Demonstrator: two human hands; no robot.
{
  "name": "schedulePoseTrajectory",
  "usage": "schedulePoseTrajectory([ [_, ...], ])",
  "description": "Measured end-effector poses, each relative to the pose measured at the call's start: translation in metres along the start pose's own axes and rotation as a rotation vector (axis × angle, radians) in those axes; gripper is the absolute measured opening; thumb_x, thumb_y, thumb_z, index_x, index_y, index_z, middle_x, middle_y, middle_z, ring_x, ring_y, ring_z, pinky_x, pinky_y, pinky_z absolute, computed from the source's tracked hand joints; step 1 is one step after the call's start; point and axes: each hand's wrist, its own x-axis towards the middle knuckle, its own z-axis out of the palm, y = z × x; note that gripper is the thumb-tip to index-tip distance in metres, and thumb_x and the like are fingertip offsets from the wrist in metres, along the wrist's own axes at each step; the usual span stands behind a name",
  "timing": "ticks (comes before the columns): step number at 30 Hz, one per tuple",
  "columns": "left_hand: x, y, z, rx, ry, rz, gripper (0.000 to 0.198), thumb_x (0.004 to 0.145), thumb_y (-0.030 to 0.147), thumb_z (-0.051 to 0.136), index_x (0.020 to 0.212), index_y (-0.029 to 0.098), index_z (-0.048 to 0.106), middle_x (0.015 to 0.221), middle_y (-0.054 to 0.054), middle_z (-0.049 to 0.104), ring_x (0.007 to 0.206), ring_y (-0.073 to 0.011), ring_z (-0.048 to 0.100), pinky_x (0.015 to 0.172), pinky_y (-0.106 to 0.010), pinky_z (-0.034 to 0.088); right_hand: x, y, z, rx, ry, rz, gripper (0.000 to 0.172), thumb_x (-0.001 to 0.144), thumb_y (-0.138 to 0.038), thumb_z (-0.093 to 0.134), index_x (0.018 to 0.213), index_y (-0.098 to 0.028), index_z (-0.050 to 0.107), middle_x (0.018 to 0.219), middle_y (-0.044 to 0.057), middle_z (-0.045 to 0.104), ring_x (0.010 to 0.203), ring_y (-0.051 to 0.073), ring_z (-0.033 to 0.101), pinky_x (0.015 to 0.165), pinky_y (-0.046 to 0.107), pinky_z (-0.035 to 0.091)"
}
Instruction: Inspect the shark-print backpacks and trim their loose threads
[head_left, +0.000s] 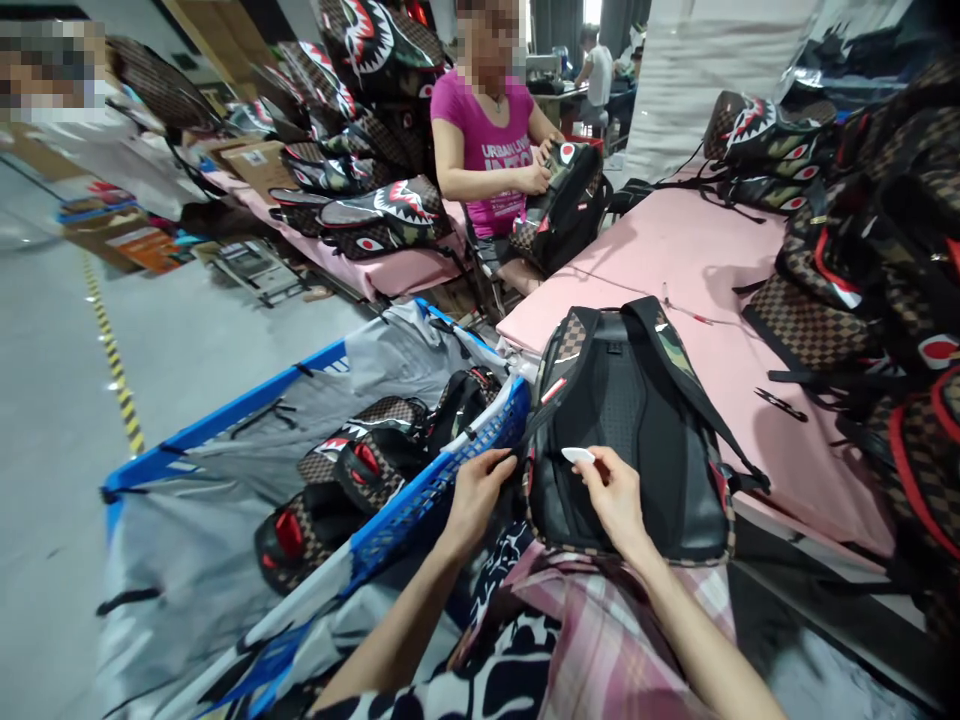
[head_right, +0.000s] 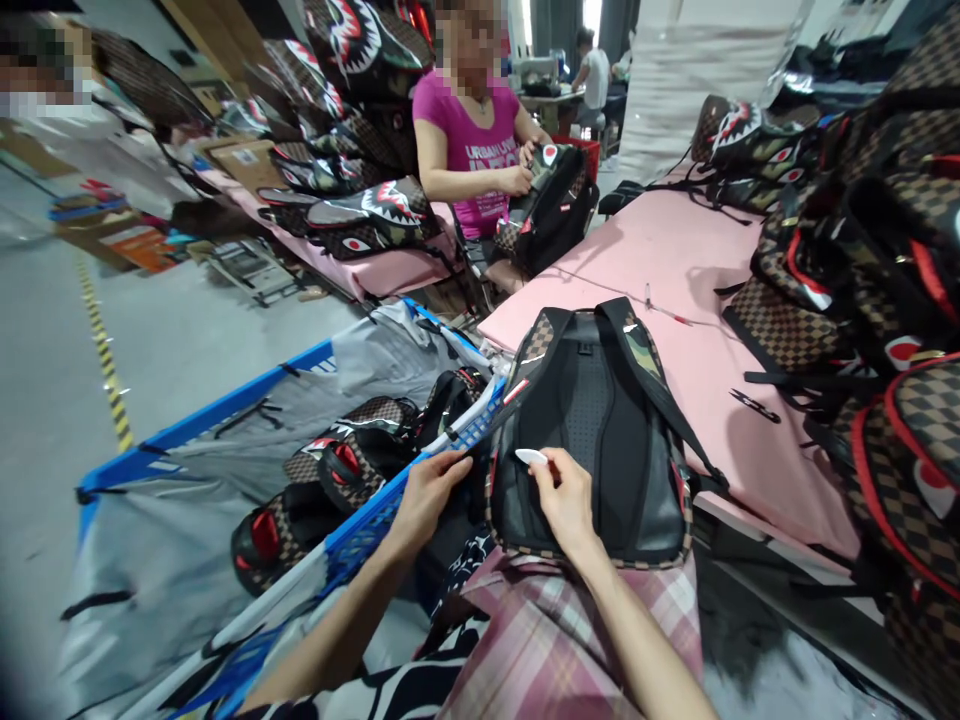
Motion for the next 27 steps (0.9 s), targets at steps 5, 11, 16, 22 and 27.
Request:
schedulePoseTrajectory([
  [5, 0.011, 0.002, 0.0, -0.416, -0.224, -0.326, 0.025, 0.059, 0.032, 0.075, 0.068, 0.011, 0.063, 0.059, -0.002, 0.062, 0.05, -0.0121, 0.054, 0.052, -0.022, 0.04, 0.003, -0.015, 0.015, -0.179, 0.045, -0.297, 0.02, 0.088, -0.026, 0.044, 0.082, -0.018, 0.062, 0.076, 0.004, 0.062, 0.067, 0.013, 0.056, 0.062, 0.026, 0.044],
  [11, 0.009, 0.002, -0.001, -0.46, -0.298, -0.29, 0.022, 0.058, 0.027, 0.076, 0.066, 0.011, 0.064, 0.056, -0.001, 0.061, 0.049, -0.0102, 0.053, 0.052, -0.021, 0.04, 0.008, -0.021, 0.044, -0.363, -0.072, -0.546, 0.021, 0.089, -0.018, 0.041, 0.088, -0.019, 0.062, 0.078, 0.005, 0.063, 0.074, 0.015, 0.057, 0.066, 0.027, 0.044],
  [16, 0.01, 0.0, -0.007, -0.482, -0.362, -0.293, 0.018, 0.06, 0.022, 0.075, 0.07, 0.01, 0.065, 0.06, -0.002, 0.063, 0.053, -0.0098, 0.055, 0.055, -0.02, 0.04, 0.004, -0.017, 0.042, -0.618, -0.104, -0.618, 0.023, 0.089, -0.015, 0.039, 0.088, -0.017, 0.062, 0.071, 0.006, 0.057, 0.069, 0.016, 0.053, 0.062, 0.026, 0.042],
  [22, 0.021, -0.005, -0.006, -0.544, -0.306, -0.417, 0.011, 0.064, 0.017, 0.071, 0.065, 0.01, 0.063, 0.056, -0.001, 0.06, 0.047, -0.009, 0.053, 0.047, -0.019, 0.041, 0.005, -0.021, 0.031, -0.421, -0.035, -0.482, 0.023, 0.09, -0.017, 0.038, 0.088, -0.018, 0.061, 0.073, 0.005, 0.057, 0.067, 0.014, 0.053, 0.062, 0.025, 0.042],
  [27, 0.022, -0.006, -0.002, -0.587, -0.228, -0.473, 0.005, 0.071, 0.011, 0.062, 0.067, 0.011, 0.062, 0.058, -0.003, 0.062, 0.048, -0.0109, 0.056, 0.048, -0.021, 0.047, 0.024, -0.021, 0.041, -0.413, -0.152, -0.417, 0.023, 0.088, -0.02, 0.04, 0.084, -0.018, 0.062, 0.075, 0.004, 0.061, 0.07, 0.015, 0.055, 0.063, 0.025, 0.041],
])
